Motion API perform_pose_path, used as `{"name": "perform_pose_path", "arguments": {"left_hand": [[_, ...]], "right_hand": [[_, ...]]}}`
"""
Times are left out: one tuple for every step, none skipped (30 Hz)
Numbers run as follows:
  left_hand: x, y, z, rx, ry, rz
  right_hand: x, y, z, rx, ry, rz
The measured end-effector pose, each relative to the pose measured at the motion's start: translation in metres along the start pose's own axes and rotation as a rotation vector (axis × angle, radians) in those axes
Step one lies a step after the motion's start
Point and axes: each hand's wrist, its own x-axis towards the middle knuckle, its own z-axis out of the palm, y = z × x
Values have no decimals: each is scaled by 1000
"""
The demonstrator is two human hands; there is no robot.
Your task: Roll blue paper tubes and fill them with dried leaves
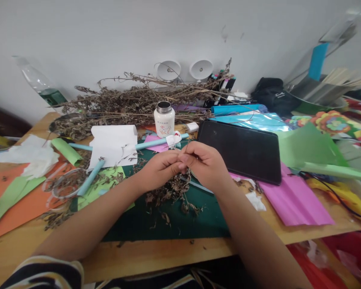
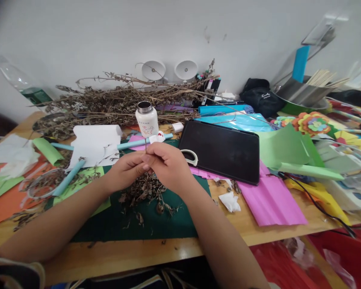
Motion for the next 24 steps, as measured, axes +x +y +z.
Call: {"name": "perform_pose_path", "arguments": {"left_hand": [[0,1,1,17,-15,-8],[-1,0,2,39,-33,-24],[-2,-1,4,62,-53,-45],[-3,-3,6,86,-74,-67],[-5,-5,9,118,-103,-87],[-6,-8,12,162,-143,-100],[-8,-11,15,216,-186,-105],[-9,-14,17,268,-226,-106],[-9,-15,20,318,-266,-100],[-8,-14,22,366,-306,-88],[-7,-12,23,412,-344,-74],[-5,-9,22,461,-378,-62],[-2,-5,21,525,-411,-52],[0,-1,18,604,-443,-49],[2,3,14,681,-462,-56],[3,6,8,745,-469,-72],[3,8,2,789,-471,-95],[2,10,-6,814,-469,-122],[0,11,-14,817,-467,-147],[-3,14,-22,798,-468,-168],[-6,18,-30,771,-454,-181],[-11,24,-37,736,-426,-182],[-16,32,-43,694,-374,-171],[-21,42,-47,648,-296,-145]], "right_hand": [[-1,0,1,12,44,-4],[-1,1,2,27,111,-12],[-1,1,1,43,192,-19],[0,2,0,64,277,-28],[2,2,-4,94,360,-36],[4,1,-10,133,441,-46],[7,1,-18,178,523,-58],[10,0,-27,222,598,-74],[12,-1,-38,264,670,-89],[14,-2,-48,294,735,-106],[15,-3,-58,311,765,-116],[15,-4,-66,322,775,-117],[15,-4,-72,331,767,-110],[13,-2,-75,343,750,-95],[10,0,-76,359,735,-79],[8,3,-74,371,720,-61],[6,7,-71,371,699,-39],[5,11,-67,351,665,-9],[5,16,-62,304,617,23],[7,21,-57,227,550,54],[11,26,-52,110,467,83],[17,32,-46,-61,367,106],[25,37,-40,-257,263,117],[33,43,-34,-455,163,122]]}}
